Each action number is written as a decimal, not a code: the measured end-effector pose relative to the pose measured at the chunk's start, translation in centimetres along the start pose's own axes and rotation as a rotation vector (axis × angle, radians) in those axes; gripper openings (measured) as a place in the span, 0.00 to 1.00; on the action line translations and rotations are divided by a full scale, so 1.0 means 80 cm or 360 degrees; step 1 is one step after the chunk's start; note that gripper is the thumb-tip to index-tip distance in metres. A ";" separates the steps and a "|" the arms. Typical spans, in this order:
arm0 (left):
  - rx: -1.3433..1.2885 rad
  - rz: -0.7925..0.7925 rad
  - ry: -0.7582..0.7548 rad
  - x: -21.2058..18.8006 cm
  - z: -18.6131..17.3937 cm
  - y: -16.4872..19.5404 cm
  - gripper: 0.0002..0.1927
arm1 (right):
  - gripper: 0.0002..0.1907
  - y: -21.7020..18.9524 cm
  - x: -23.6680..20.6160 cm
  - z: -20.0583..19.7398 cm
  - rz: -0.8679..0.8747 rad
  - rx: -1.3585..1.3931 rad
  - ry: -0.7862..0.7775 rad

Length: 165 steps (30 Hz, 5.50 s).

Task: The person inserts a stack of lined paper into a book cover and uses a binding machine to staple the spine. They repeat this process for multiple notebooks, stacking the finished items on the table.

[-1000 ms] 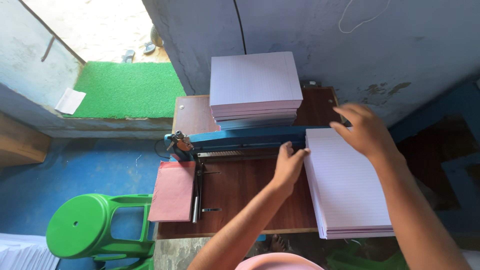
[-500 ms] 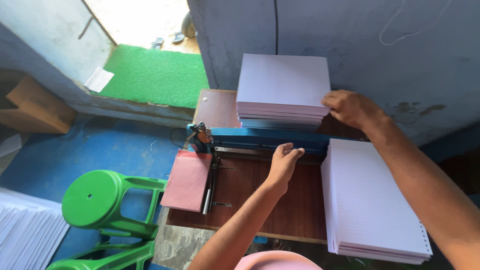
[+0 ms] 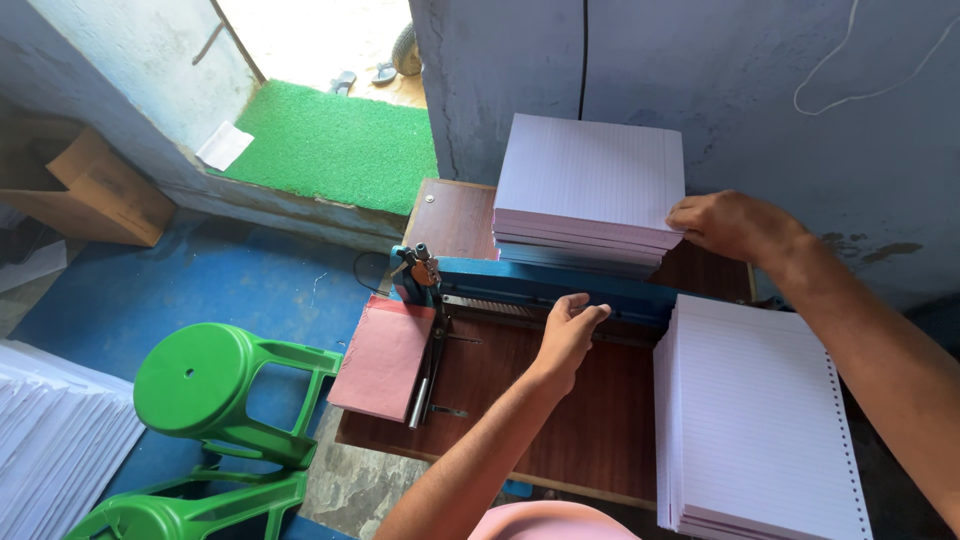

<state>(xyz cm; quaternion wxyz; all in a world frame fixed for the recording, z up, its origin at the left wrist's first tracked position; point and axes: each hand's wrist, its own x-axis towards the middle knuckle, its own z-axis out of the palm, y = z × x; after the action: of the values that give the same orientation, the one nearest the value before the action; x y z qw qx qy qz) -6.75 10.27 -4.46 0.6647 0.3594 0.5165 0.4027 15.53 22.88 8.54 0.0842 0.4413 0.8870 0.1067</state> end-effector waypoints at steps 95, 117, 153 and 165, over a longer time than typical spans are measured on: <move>-0.0783 0.0148 0.0073 0.094 -0.082 0.089 0.14 | 0.20 -0.125 -0.013 0.064 0.1664 0.3275 0.0911; -0.0668 0.0232 0.0027 -0.071 -0.189 -0.105 0.17 | 0.12 -0.357 -0.119 0.157 0.1548 0.3141 0.0985; -0.0976 -0.0465 0.0163 -0.063 -0.184 -0.196 0.21 | 0.16 -0.364 -0.114 0.210 0.1911 0.3253 0.0238; -0.0952 -0.0507 0.0223 -0.058 -0.192 -0.191 0.21 | 0.22 -0.370 -0.100 0.217 0.1912 0.2797 0.0160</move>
<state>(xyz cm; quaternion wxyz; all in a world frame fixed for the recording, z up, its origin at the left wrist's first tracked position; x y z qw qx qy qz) -19.91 0.61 -19.50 0.7581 0.0347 0.4696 0.4511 1.87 1.04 -15.54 -0.3669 0.7075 0.2922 -0.5287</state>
